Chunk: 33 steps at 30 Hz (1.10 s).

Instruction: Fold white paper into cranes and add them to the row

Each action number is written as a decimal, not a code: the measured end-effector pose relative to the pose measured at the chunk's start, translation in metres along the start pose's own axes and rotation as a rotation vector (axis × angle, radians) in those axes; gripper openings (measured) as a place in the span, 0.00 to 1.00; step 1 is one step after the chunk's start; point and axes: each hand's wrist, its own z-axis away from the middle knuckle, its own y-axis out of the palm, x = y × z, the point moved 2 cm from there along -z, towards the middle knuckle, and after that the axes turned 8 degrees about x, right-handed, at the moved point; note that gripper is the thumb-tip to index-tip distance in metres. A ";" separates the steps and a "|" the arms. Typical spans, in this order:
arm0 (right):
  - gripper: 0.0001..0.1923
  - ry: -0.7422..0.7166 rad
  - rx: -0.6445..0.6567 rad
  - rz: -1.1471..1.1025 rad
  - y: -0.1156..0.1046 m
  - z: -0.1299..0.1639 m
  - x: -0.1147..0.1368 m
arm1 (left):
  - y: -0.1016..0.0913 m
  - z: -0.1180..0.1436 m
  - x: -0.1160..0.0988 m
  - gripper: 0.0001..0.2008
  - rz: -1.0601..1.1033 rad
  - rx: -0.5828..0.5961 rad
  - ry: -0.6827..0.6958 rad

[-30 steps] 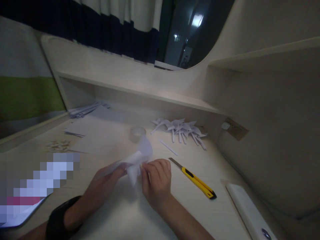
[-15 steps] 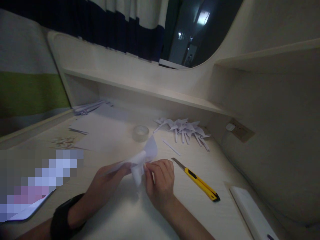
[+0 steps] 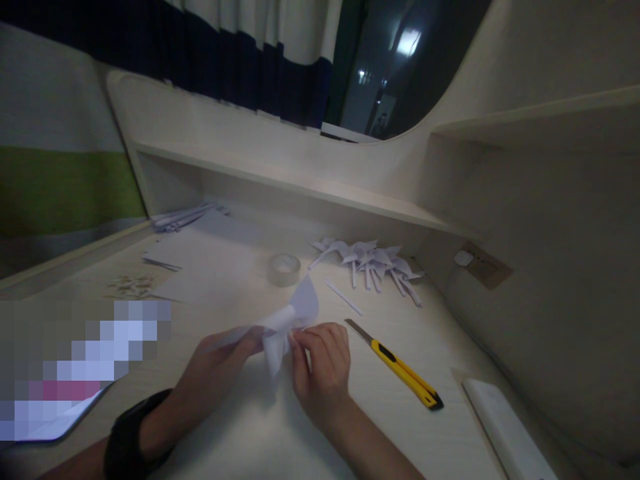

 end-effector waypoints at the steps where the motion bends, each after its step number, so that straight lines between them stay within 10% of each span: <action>1: 0.10 -0.001 -0.001 -0.001 0.000 0.000 0.000 | 0.000 0.000 0.000 0.13 0.002 0.002 -0.001; 33: 0.10 0.001 -0.002 -0.021 0.000 0.000 0.000 | 0.000 -0.002 0.004 0.12 0.033 -0.023 0.011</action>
